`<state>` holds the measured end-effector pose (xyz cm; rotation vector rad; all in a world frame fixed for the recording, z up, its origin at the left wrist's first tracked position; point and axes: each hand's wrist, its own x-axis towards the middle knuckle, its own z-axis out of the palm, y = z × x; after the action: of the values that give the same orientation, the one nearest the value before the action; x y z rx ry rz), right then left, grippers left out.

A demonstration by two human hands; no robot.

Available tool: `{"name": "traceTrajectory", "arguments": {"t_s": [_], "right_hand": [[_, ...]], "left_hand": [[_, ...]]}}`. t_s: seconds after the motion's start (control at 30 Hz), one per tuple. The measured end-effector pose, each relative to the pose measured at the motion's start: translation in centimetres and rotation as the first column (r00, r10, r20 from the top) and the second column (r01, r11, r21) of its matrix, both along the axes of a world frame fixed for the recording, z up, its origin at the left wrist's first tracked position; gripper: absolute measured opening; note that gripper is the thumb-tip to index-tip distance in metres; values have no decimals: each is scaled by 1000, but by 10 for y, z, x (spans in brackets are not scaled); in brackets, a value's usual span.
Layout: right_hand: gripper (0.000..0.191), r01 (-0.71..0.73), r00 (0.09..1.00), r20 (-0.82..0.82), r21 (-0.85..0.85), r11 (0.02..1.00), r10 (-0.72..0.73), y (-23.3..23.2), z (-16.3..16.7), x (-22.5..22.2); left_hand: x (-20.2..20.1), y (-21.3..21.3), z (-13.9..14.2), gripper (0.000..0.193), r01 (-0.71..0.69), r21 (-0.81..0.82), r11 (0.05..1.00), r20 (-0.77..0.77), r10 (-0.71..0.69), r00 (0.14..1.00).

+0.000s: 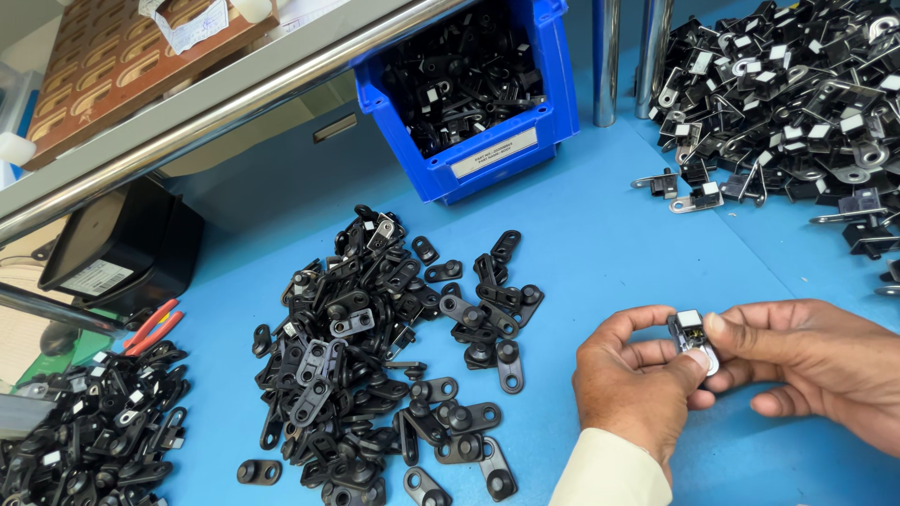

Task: The person repeatedly picks up small black plastic housings and metal contacts from a blue workbench, aligns them, and snaps them together by hand. Completed assemblies are placed into a blue bin. The process is repeated continuously throughout the clip.

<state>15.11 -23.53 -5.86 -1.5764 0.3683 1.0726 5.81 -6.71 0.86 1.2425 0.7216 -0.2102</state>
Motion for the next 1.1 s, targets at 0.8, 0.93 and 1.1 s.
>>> {"name": "traceTrajectory", "arguments": {"t_s": [0.8, 0.93, 1.1], "right_hand": [[27, 146, 985, 97, 8, 989, -146, 14, -15, -12], [25, 183, 954, 251, -58, 981, -163, 27, 8, -35], [16, 219, 629, 746, -440, 871, 219, 36, 13, -68]], "left_hand": [[-17, 4, -7, 35, -22, 218, 976, 71, 7, 997], [-17, 0, -3, 34, -29, 233, 972, -1, 30, 1000], [-16, -3, -5, 35, -19, 235, 972, 8, 17, 1000]]}}
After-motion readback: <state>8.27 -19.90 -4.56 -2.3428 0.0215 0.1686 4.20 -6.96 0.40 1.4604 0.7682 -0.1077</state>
